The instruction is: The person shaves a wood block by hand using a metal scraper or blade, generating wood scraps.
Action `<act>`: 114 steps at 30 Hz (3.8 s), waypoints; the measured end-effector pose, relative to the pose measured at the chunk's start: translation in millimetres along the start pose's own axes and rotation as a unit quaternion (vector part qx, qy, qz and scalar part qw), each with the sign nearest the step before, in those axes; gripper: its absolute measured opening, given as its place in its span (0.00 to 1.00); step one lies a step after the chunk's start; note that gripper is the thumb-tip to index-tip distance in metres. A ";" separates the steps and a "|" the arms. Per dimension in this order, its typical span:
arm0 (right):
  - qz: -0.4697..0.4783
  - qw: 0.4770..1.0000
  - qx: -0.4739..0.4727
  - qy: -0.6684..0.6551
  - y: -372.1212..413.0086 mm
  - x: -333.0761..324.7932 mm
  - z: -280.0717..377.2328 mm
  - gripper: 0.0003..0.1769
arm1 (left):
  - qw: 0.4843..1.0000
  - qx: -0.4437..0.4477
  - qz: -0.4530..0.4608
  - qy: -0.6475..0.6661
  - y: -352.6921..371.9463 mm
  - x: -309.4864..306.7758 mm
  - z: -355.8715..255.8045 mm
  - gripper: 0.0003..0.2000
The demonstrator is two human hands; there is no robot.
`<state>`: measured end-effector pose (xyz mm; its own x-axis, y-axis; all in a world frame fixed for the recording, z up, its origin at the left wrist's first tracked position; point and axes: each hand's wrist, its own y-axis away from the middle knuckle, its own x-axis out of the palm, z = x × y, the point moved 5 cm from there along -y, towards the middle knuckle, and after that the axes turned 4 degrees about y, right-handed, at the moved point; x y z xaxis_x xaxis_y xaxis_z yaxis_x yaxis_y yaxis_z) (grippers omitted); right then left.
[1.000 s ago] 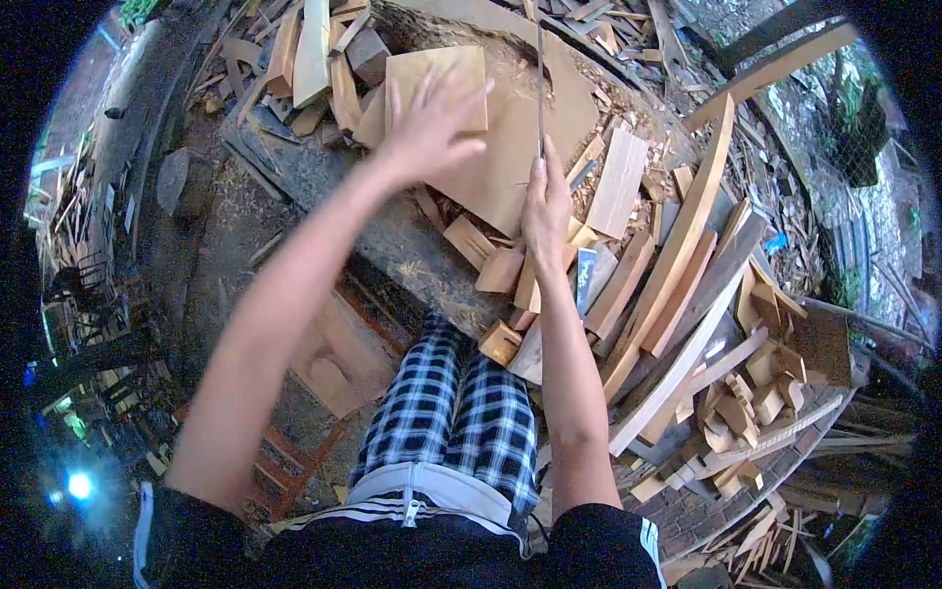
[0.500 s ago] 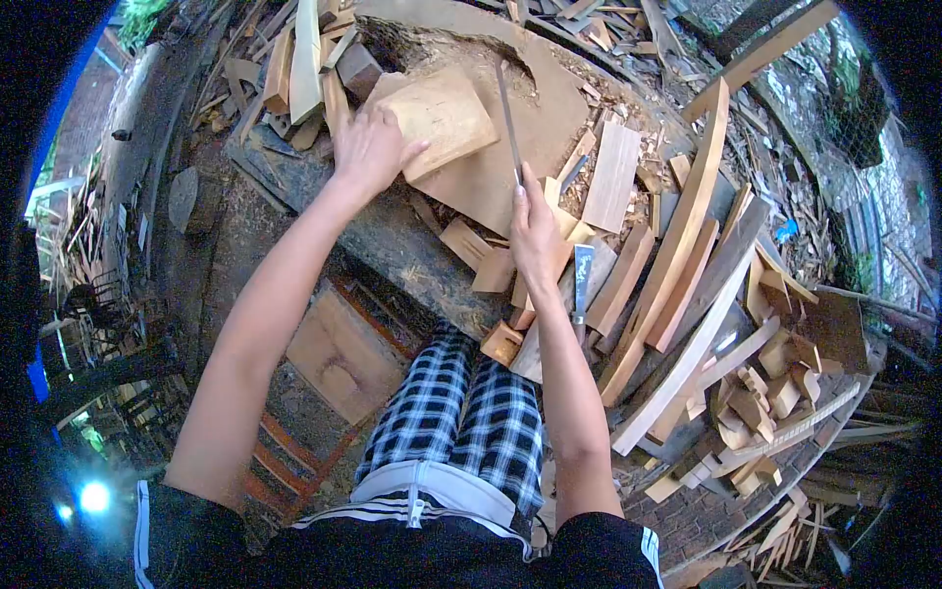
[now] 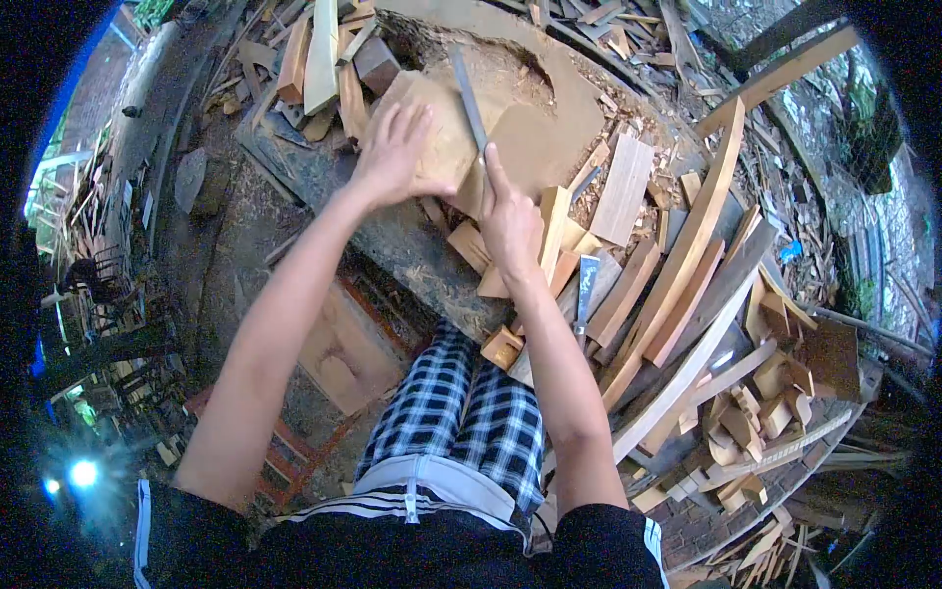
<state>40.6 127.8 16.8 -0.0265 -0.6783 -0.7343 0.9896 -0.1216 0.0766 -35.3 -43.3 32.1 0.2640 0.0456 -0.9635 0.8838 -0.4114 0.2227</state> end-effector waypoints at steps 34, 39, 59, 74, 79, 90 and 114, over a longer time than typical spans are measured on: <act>-0.053 0.987 -0.052 0.140 -29.8 11.7 18.6 0.24 | 0.989 -0.132 -0.022 0.067 16.7 -8.2 -14.4 0.59; -0.015 0.982 -0.121 0.144 15.1 9.5 19.5 0.25 | 0.987 -0.147 -0.008 0.063 16.9 -14.1 -17.8 0.59; -0.033 0.989 -0.044 0.136 -14.2 4.9 19.1 0.24 | 0.986 -0.158 0.011 0.046 14.9 -14.4 -18.9 0.60; 0.026 0.989 -0.073 0.129 24.6 8.6 27.8 0.24 | 0.986 -0.158 -0.025 0.054 14.3 -9.9 -16.0 0.60; -0.021 0.988 -0.071 0.136 -43.5 2.2 19.0 0.24 | 0.987 -0.145 -0.030 0.063 17.6 -11.1 -17.0 0.59; 0.003 0.983 -0.090 0.159 -13.0 14.1 10.2 0.28 | 0.983 -0.163 0.000 0.084 13.2 -7.4 -15.4 0.60; 0.033 0.977 -0.077 0.195 -6.8 10.5 18.7 0.26 | 0.990 -0.133 -0.003 0.041 12.5 -6.1 -15.6 0.59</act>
<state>31.0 108.0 21.2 0.0641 -0.3502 -0.9345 0.9977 0.0443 0.0519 -19.8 -34.6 43.0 0.2800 0.1254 -0.9518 0.9529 -0.1566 0.2597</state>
